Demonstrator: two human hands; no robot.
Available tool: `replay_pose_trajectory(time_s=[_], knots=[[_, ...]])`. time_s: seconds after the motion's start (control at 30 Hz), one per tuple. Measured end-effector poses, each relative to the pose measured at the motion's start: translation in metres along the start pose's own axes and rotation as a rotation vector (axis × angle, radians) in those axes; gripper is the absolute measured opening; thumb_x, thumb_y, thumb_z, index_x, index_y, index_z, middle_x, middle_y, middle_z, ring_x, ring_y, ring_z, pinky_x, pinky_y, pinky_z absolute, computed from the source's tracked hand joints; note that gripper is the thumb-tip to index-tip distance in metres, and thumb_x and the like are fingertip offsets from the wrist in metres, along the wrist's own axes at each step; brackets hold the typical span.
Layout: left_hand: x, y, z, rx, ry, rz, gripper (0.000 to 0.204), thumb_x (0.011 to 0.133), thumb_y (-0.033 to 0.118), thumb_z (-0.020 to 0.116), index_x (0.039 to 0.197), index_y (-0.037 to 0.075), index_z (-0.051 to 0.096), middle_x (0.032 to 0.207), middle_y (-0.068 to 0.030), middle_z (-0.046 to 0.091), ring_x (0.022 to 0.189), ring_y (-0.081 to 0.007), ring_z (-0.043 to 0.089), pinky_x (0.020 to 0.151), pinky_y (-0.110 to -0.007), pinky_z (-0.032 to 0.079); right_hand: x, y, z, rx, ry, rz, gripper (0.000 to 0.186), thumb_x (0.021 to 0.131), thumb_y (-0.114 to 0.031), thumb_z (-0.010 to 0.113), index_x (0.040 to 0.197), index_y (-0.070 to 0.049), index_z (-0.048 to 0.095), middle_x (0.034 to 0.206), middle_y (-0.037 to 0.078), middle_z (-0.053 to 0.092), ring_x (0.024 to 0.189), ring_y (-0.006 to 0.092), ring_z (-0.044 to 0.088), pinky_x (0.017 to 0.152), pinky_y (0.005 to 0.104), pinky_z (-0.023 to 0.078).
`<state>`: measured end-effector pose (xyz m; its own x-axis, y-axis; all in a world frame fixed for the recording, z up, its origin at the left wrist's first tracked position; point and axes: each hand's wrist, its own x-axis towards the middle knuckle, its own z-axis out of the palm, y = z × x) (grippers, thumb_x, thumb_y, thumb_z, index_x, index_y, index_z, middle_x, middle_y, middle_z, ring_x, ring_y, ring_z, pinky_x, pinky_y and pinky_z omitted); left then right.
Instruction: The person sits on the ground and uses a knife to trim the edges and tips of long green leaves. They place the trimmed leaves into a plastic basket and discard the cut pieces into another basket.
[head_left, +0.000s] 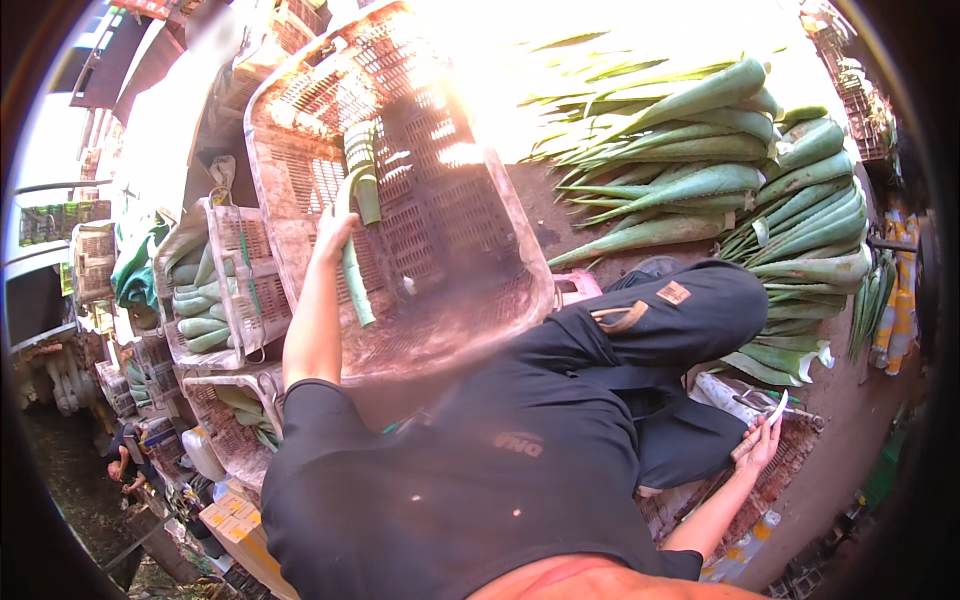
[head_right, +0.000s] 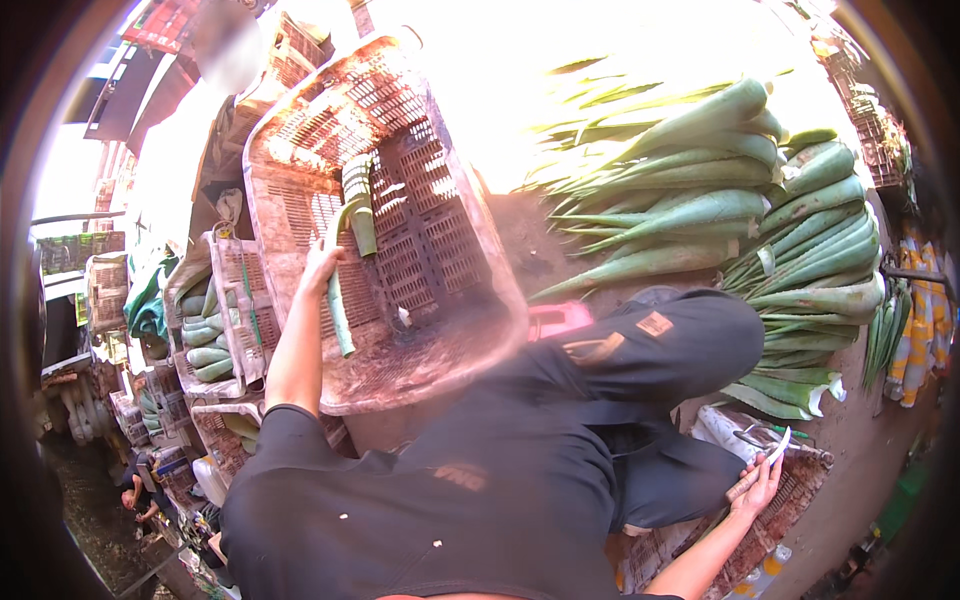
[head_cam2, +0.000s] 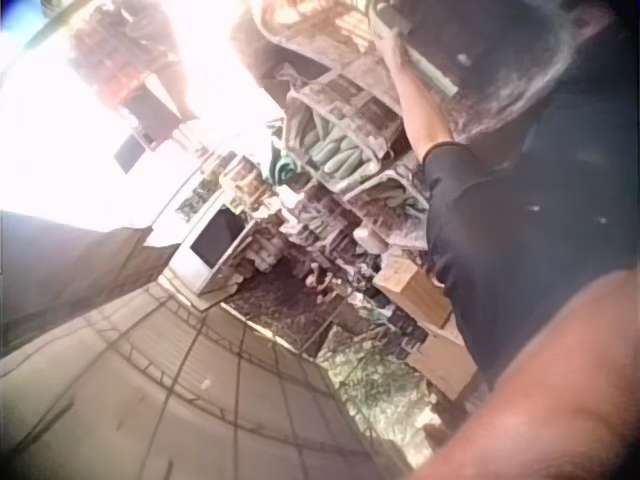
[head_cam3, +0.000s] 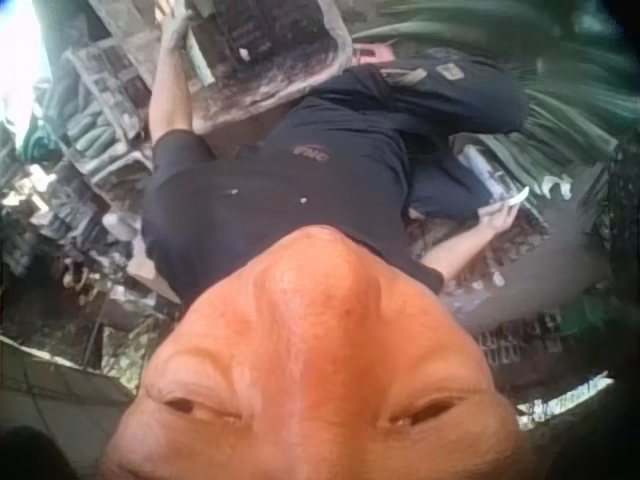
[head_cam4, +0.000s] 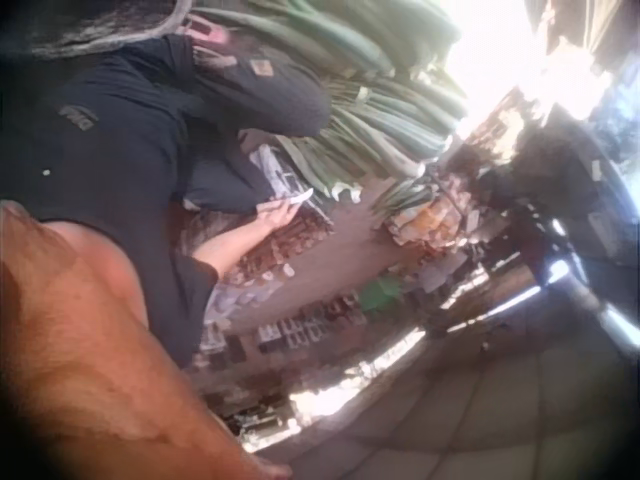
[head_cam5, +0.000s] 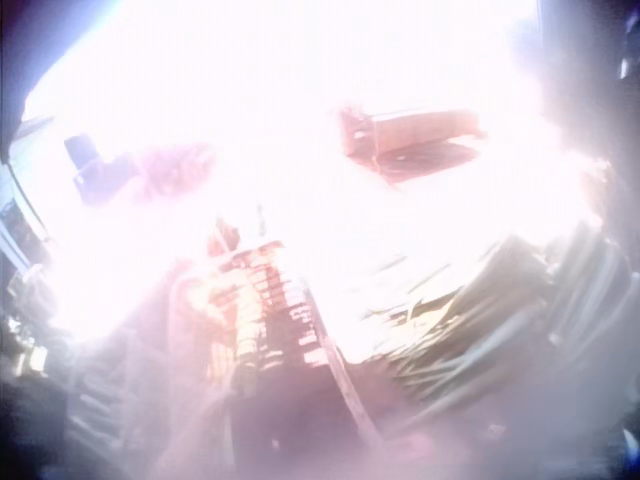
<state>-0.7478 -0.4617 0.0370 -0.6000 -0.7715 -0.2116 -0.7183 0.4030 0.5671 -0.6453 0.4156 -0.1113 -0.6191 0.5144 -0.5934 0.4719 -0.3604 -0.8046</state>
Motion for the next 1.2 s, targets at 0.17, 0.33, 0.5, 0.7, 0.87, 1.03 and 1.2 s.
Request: replay_pose_trajectory(time_s=[0.17, 0.33, 0.5, 0.7, 0.87, 1.03, 1.2], knots=[[0.071, -0.008, 0.071, 0.333, 0.041, -0.138, 0.090, 0.061, 0.025, 0.065, 0.142, 0.002, 0.032, 0.134, -0.0241, 0.048, 0.125, -0.0363, 0.047, 0.104, -0.040, 0.038, -0.022, -0.017, 0.014, -0.168, 0.098, 0.090, 0.049, 0.093, -0.009, 0.054, 0.140, -0.018, 0.041, 0.088, 0.000, 0.062, 0.059, 0.0068, 0.053, 0.046, 0.0203, 0.046], [0.146, 0.033, 0.088, 0.335, 0.143, -0.100, 0.095, 0.063, 0.029, 0.066, 0.145, 0.007, 0.024, 0.125, -0.0262, 0.054, 0.117, -0.0380, 0.052, 0.100, -0.043, 0.042, -0.048, -0.034, 0.024, -0.240, 0.184, 0.145, 0.053, 0.093, -0.008, 0.054, 0.142, -0.020, 0.038, 0.085, 0.000, 0.062, 0.056, 0.0068, 0.053, 0.043, 0.0205, 0.046], [0.162, 0.010, 0.111, 0.328, 0.133, -0.319, 0.105, 0.062, 0.021, 0.071, 0.148, 0.007, 0.011, 0.133, -0.0273, 0.047, 0.122, -0.0367, 0.049, 0.103, -0.041, 0.040, -0.072, -0.044, 0.029, -0.275, 0.203, 0.119, 0.054, 0.093, -0.008, 0.055, 0.142, -0.020, 0.037, 0.087, 0.001, 0.062, 0.057, 0.0077, 0.054, 0.043, 0.0214, 0.047], [0.193, -0.016, 0.118, -0.102, 0.188, -0.256, 0.065, 0.070, 0.006, 0.071, 0.132, 0.001, 0.049, 0.120, -0.0203, 0.059, 0.108, -0.0294, 0.059, 0.094, -0.036, 0.047, -0.088, -0.051, 0.042, -0.310, 0.255, 0.115, 0.053, 0.092, -0.007, 0.056, 0.141, -0.019, 0.039, 0.088, 0.001, 0.063, 0.058, 0.0077, 0.054, 0.044, 0.0214, 0.047], [0.220, -0.029, 0.111, -0.696, 0.040, -0.276, 0.047, 0.080, 0.002, 0.067, 0.125, -0.003, 0.053, 0.112, -0.0147, 0.061, 0.095, -0.0248, 0.062, 0.080, -0.037, 0.051, -0.089, -0.056, 0.060, -0.326, 0.246, 0.117, 0.053, 0.092, -0.007, 0.056, 0.141, -0.017, 0.039, 0.088, 0.001, 0.062, 0.057, 0.0074, 0.054, 0.044, 0.0207, 0.047], [0.243, -0.064, 0.117, -0.825, 0.148, -0.304, 0.048, 0.081, 0.004, 0.068, 0.126, -0.003, 0.052, 0.118, -0.0165, 0.059, 0.104, -0.0268, 0.058, 0.086, -0.039, 0.049, -0.098, -0.057, 0.070, -0.352, 0.243, 0.178, 0.054, 0.092, -0.007, 0.056, 0.142, -0.015, 0.038, 0.089, 0.001, 0.062, 0.057, 0.0072, 0.054, 0.043, 0.0208, 0.047], [0.269, -0.082, 0.122, -0.854, 0.309, -0.329, 0.042, 0.081, 0.005, 0.069, 0.121, -0.001, 0.057, 0.112, -0.0133, 0.062, 0.104, -0.0244, 0.057, 0.092, -0.038, 0.045, -0.101, -0.059, 0.071, -0.374, 0.223, 0.107, 0.053, 0.092, -0.008, 0.057, 0.141, -0.015, 0.038, 0.089, 0.002, 0.062, 0.059, 0.0077, 0.054, 0.044, 0.0203, 0.046]])
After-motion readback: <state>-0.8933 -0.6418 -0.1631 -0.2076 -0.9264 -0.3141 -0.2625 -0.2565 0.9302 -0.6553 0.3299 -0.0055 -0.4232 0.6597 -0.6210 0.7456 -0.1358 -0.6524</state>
